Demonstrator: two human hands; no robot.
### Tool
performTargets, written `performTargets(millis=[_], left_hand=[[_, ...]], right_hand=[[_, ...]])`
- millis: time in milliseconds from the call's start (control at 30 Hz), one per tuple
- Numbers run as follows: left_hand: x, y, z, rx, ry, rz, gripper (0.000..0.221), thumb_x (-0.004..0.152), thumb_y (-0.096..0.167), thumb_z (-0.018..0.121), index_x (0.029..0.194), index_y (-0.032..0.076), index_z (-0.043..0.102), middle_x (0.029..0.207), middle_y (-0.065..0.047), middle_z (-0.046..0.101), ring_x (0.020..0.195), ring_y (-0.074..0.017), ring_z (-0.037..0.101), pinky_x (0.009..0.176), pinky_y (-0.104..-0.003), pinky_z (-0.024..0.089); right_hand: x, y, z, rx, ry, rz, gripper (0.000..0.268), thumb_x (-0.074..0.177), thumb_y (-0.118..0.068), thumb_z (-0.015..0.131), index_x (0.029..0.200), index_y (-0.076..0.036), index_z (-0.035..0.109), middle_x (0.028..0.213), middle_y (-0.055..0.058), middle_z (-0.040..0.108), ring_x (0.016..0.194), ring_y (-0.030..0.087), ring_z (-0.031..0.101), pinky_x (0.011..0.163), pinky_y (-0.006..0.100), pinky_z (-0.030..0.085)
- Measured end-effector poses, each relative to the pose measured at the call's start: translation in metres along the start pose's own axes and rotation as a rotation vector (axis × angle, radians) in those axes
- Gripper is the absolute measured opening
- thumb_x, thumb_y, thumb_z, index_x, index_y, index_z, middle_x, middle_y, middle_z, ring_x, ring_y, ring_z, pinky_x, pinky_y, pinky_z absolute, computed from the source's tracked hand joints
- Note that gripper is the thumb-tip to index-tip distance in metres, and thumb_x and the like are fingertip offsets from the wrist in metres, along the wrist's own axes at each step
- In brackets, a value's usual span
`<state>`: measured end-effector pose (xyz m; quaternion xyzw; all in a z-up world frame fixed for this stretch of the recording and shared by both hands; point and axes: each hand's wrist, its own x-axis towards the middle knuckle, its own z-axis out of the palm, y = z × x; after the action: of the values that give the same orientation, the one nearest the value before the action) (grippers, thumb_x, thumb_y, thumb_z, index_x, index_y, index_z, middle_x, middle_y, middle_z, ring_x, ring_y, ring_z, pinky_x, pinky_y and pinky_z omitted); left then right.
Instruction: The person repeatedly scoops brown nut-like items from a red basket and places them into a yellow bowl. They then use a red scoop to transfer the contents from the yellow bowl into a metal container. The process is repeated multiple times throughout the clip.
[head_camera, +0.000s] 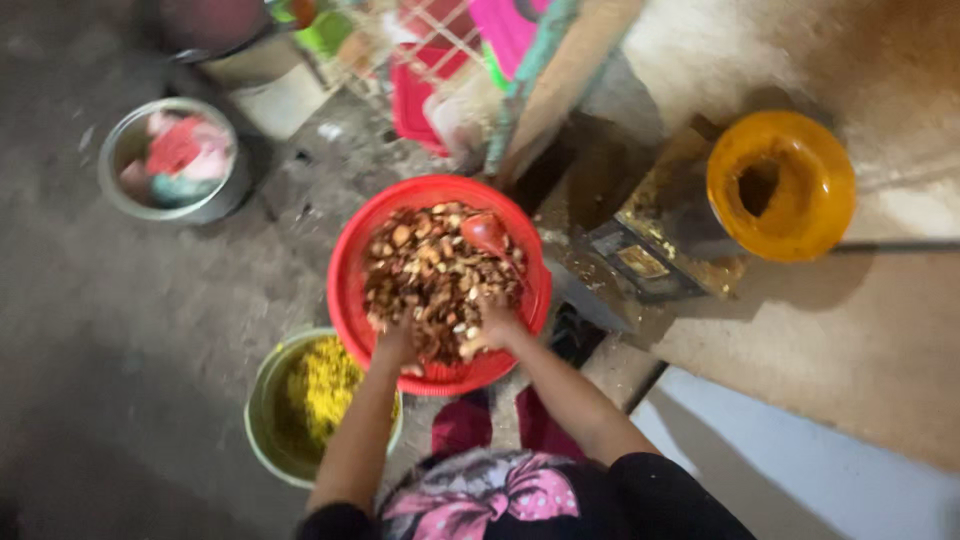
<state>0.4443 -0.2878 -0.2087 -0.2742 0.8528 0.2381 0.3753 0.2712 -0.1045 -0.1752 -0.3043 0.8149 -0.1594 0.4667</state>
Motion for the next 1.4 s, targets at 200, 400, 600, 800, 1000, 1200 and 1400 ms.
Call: performTargets(millis=[200,400,600,800,1000,1200,1400], left_hand=[[0.034,0.014,0.030,-0.089,0.260,0.112,0.147,0.076,0.037,0.093,0.163,0.020,-0.024,0.149,-0.057,0.022,0.115,-0.0605,0.056,0.092,-0.053,0.054],[0.003,0.037,0.013,-0.189,0.093,0.144,0.157,0.054,0.035,0.106,0.159,0.026,-0.010,0.155,-0.038,0.025,0.137,-0.0501,0.043,0.107,-0.054,0.044],[0.006,0.042,0.016,-0.625,0.395,0.357,0.158,0.040,0.016,0.104,0.160,0.012,0.003,0.134,-0.021,0.061,0.122,-0.0372,0.060,0.105,-0.049,0.051],[-0.004,0.055,-0.007,-0.916,0.106,0.290,0.119,0.059,-0.004,0.090,0.158,0.013,0.027,0.118,-0.020,0.070,0.097,-0.0342,0.074,0.073,-0.042,0.065],[-0.045,0.076,-0.052,-1.138,0.030,0.187,0.113,0.066,-0.013,0.077,0.159,0.021,0.024,0.115,-0.019,0.066,0.084,-0.0367,0.072,0.061,-0.047,0.063],[-0.064,0.092,-0.083,-1.178,0.200,0.545,0.109,0.062,-0.015,0.083,0.155,0.009,0.032,0.113,-0.015,0.068,0.094,-0.0245,0.070,0.072,-0.036,0.064],[-0.077,0.160,-0.142,-1.092,0.170,0.569,0.101,0.066,-0.013,0.082,0.155,0.008,0.038,0.116,-0.013,0.069,0.096,-0.0230,0.071,0.077,-0.035,0.063]], right_hand=[[-0.008,-0.044,0.029,-0.154,-0.072,0.163,0.149,0.061,-0.030,0.095,0.165,-0.041,-0.010,0.174,0.019,-0.007,0.149,0.058,0.019,0.116,0.070,0.028],[0.002,-0.052,0.037,-0.110,0.171,0.234,0.123,0.074,-0.022,0.087,0.167,-0.041,0.008,0.170,0.017,0.008,0.148,0.053,0.024,0.111,0.072,0.032],[0.025,-0.024,0.053,0.240,0.181,0.027,0.098,0.071,-0.025,0.081,0.158,-0.029,0.037,0.163,0.023,0.025,0.137,0.045,0.049,0.110,0.048,0.048],[0.012,-0.045,0.052,0.760,0.398,0.166,0.076,0.088,-0.057,0.071,0.141,-0.006,0.053,0.134,0.026,0.059,0.123,0.038,0.063,0.099,0.044,0.053],[-0.001,-0.067,0.028,0.639,0.631,0.144,0.069,0.086,-0.066,0.059,0.112,-0.004,0.075,0.097,0.024,0.075,0.091,0.037,0.074,0.079,0.048,0.056],[0.007,-0.073,0.008,0.608,0.613,0.151,0.068,0.089,-0.065,0.061,0.104,0.000,0.074,0.096,0.025,0.074,0.091,0.039,0.073,0.078,0.050,0.055],[-0.023,-0.058,-0.085,0.683,0.782,-0.048,0.066,0.093,-0.064,0.059,0.105,-0.002,0.077,0.098,0.022,0.075,0.091,0.032,0.072,0.081,0.045,0.054]])
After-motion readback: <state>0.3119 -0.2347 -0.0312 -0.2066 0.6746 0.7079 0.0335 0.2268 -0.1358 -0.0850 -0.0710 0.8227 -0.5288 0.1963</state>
